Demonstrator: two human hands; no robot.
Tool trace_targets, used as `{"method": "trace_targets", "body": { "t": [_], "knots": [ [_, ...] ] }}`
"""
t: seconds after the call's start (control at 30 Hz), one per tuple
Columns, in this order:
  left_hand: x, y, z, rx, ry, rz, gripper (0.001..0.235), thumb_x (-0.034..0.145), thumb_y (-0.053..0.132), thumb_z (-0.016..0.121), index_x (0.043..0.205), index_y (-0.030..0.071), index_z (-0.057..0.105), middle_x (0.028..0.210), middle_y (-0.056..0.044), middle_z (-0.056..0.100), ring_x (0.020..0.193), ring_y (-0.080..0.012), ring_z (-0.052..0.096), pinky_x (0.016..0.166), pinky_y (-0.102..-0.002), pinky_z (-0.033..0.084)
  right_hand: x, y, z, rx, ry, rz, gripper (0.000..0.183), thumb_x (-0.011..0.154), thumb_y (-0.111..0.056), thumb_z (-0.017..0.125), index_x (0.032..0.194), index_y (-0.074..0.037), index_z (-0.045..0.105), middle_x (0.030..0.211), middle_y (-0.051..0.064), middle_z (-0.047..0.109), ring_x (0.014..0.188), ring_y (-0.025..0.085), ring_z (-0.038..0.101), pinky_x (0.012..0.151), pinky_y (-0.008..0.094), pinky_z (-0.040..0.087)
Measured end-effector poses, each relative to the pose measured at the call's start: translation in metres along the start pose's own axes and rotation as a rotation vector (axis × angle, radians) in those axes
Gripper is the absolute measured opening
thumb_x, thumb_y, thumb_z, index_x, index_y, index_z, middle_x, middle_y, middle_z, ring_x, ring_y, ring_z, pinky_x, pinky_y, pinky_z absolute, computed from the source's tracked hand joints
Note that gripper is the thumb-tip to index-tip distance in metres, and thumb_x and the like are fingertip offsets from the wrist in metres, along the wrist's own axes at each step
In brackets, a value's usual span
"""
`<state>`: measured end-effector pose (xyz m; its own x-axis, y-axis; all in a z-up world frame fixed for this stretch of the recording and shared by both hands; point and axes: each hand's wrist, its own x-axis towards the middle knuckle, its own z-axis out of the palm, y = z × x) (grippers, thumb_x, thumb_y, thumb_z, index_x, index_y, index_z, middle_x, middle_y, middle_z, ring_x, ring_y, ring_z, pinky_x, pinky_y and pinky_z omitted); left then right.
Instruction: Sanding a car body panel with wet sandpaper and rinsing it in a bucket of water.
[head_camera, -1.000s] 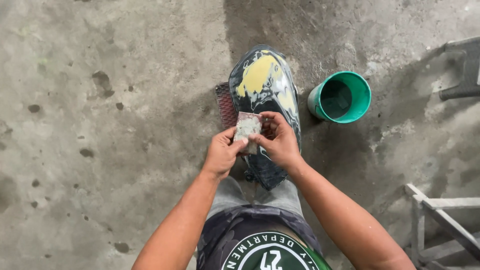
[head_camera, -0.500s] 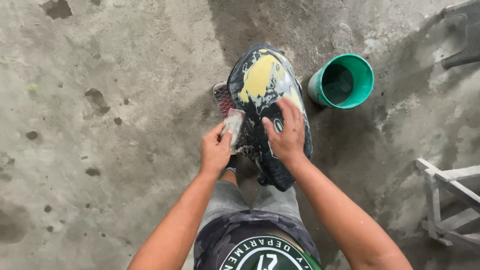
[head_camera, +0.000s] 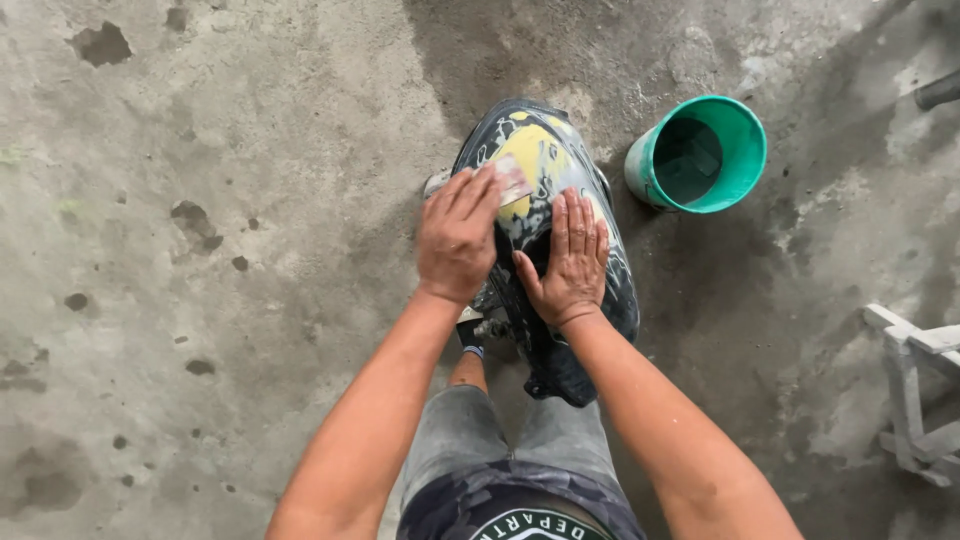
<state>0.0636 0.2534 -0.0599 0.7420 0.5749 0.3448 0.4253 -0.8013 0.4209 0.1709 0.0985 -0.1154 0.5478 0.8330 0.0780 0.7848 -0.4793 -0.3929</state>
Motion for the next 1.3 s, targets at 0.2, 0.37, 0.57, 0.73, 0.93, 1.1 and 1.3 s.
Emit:
{"method": "trace_targets", "body": {
  "t": [0.2,0.37,0.57,0.73,0.93,1.1,1.3],
  "knots": [
    [-0.02,0.007,0.008,0.005,-0.168,0.167,0.041,0.097,0.008,0.056,0.136,0.002,0.065,0.146,-0.013,0.062,0.139,-0.0339,0.053,0.118,-0.046,0.039,-0.001,0.003,0.003,0.008,-0.005,0.005,0.093,0.094,-0.053,0.059,0.162,-0.001,0.024,0.171,0.018,0.023,0.16,0.035,0.018,0.128,0.051,0.007],
    [-0.011,0.002,0.024,0.004,-0.193,0.183,0.042,0.099,0.012,0.054,0.138,0.003,0.063,0.149,-0.013,0.058,0.142,-0.0361,0.05,0.12,-0.049,0.036,-0.004,0.004,0.003,0.029,-0.001,-0.009,0.093,0.094,-0.053,0.06,0.162,0.0,0.025,0.17,0.019,0.023,0.159,0.036,0.018,0.129,0.051,0.008],
    [0.031,0.005,0.033,-0.006,-0.224,0.106,0.042,0.1,0.016,0.053,0.138,0.001,0.062,0.15,-0.015,0.056,0.143,-0.0377,0.048,0.121,-0.05,0.034,-0.002,0.003,0.0,0.023,-0.02,-0.009,0.093,0.093,-0.053,0.061,0.162,0.0,0.026,0.17,0.019,0.024,0.159,0.036,0.019,0.129,0.052,0.008],
    [-0.025,0.006,0.011,0.008,-0.232,0.18,0.043,0.1,0.014,0.052,0.139,-0.001,0.062,0.152,-0.016,0.055,0.144,-0.0366,0.047,0.123,-0.05,0.033,-0.001,0.005,0.002,0.037,-0.007,-0.004,0.094,0.093,-0.054,0.062,0.161,0.0,0.026,0.17,0.018,0.024,0.159,0.036,0.019,0.128,0.052,0.009],
    [0.042,0.003,0.03,0.012,-0.241,0.205,0.045,0.098,0.012,0.05,0.139,0.001,0.062,0.152,-0.014,0.055,0.143,-0.0377,0.048,0.121,-0.05,0.034,-0.001,0.005,0.002,0.027,-0.014,-0.01,0.094,0.093,-0.053,0.061,0.161,0.001,0.026,0.17,0.019,0.025,0.159,0.037,0.02,0.128,0.051,0.009],
    [-0.013,0.011,0.01,0.029,-0.258,0.212,0.045,0.097,0.012,0.051,0.14,-0.001,0.061,0.152,-0.015,0.054,0.144,-0.0373,0.047,0.121,-0.051,0.034,-0.002,0.005,0.004,0.026,0.006,-0.019,0.094,0.093,-0.053,0.06,0.161,0.002,0.026,0.17,0.02,0.024,0.159,0.036,0.02,0.128,0.052,0.009],
    [0.029,0.003,0.026,0.043,-0.259,0.231,0.044,0.097,0.01,0.05,0.138,-0.002,0.062,0.15,-0.017,0.056,0.143,-0.0387,0.048,0.121,-0.051,0.034,-0.004,0.006,0.006,0.043,-0.004,-0.015,0.097,0.093,-0.054,0.061,0.162,0.002,0.023,0.17,0.021,0.021,0.159,0.038,0.018,0.129,0.052,0.009]
  ]
}}
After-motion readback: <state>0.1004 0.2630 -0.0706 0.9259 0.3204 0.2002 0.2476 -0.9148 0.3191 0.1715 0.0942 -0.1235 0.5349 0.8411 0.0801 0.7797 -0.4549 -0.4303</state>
